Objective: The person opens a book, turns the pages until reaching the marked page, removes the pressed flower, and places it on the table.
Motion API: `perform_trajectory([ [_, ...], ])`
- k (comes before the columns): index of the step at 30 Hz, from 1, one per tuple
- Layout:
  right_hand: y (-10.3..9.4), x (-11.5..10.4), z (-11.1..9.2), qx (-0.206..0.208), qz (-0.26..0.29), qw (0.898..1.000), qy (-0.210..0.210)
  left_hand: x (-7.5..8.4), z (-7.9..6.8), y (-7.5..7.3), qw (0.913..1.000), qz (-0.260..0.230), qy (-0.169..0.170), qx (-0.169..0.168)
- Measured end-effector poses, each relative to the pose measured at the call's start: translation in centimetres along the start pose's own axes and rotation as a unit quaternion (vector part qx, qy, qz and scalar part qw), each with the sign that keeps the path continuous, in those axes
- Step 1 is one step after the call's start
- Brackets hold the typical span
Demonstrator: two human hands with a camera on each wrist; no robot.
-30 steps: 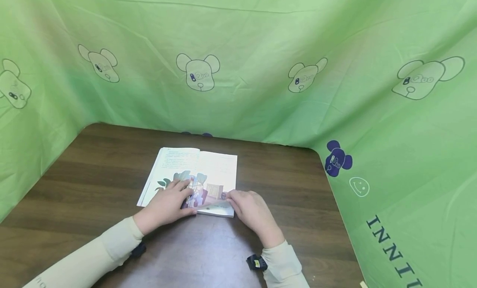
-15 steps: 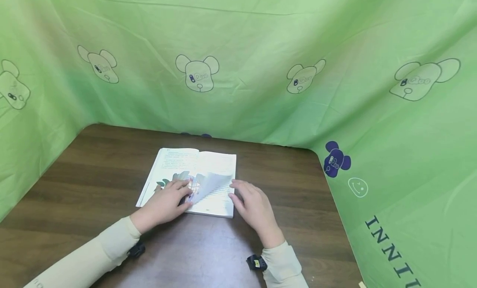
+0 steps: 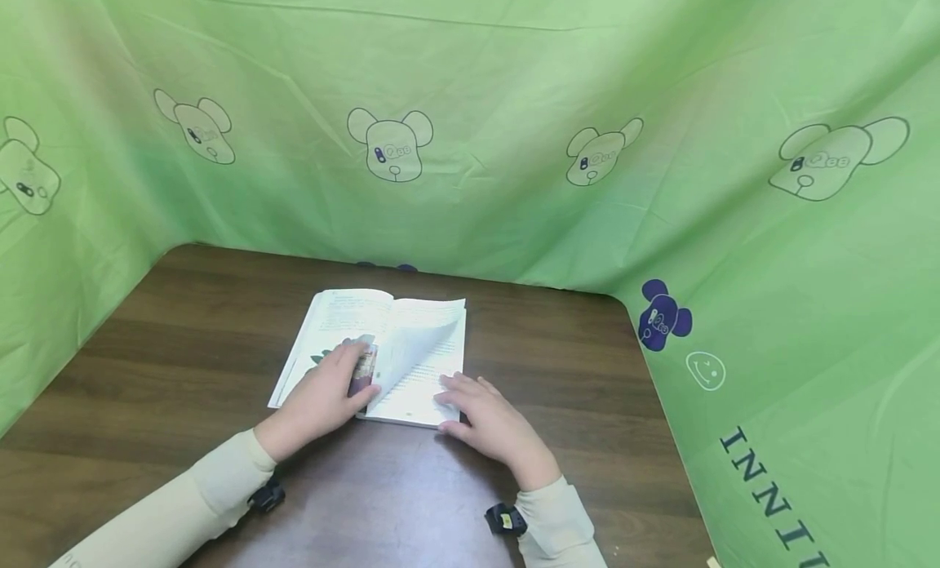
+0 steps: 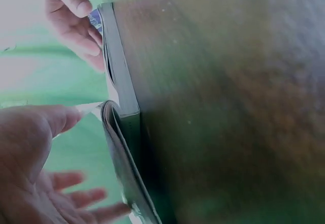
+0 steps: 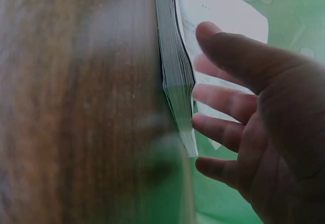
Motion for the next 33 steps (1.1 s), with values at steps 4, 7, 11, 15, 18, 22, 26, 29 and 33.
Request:
perform_trajectory([
  [4,0.0,0.0,0.0,-0.011,-0.007,1.000,0.014,-0.2,0.1,-0.3,0.9981,0.038,0.018,0.045],
  [7,-0.1,0.0,0.0,-0.013,-0.013,1.000,0.019,-0.3,0.2,-0.6,0.9922,0.092,0.049,0.069],
  [11,-0.1,0.0,0.1,-0.012,-0.017,1.000,0.023,-0.6,0.1,-0.8,0.9849,0.126,0.094,0.074],
  [15,0.0,0.1,0.1,-0.013,-0.015,1.000,0.024,-1.1,-0.1,-0.8,0.9846,0.127,0.111,0.045],
  [18,0.0,0.1,0.1,-0.012,-0.012,1.000,0.023,-1.6,-0.3,-0.7,0.9850,0.127,0.115,0.023],
  [22,-0.1,0.1,0.2,-0.008,-0.009,1.000,0.017,-1.9,-0.4,-0.8,0.9870,0.110,0.117,-0.003],
  [26,-0.2,0.1,0.3,0.001,-0.008,1.000,-0.009,-2.1,-0.5,-1.0,0.9892,0.084,0.114,-0.037],
  [29,-0.2,0.0,0.4,0.006,-0.009,0.999,-0.030,-2.0,-0.7,-1.1,0.9900,0.065,0.102,-0.072],
  [33,-0.3,-0.1,0.3,0.005,-0.013,0.999,-0.037,-1.8,-0.8,-1.2,0.9892,0.051,0.086,-0.106],
])
Point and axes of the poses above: each hand's wrist, its own z-axis towards the middle knuckle, its own y-axis out of the palm, x = y × z, the point moved 1 cm from there along z, towards the middle knuckle, and after that the axes turned 11 degrees about x, right-handed, at the moved point
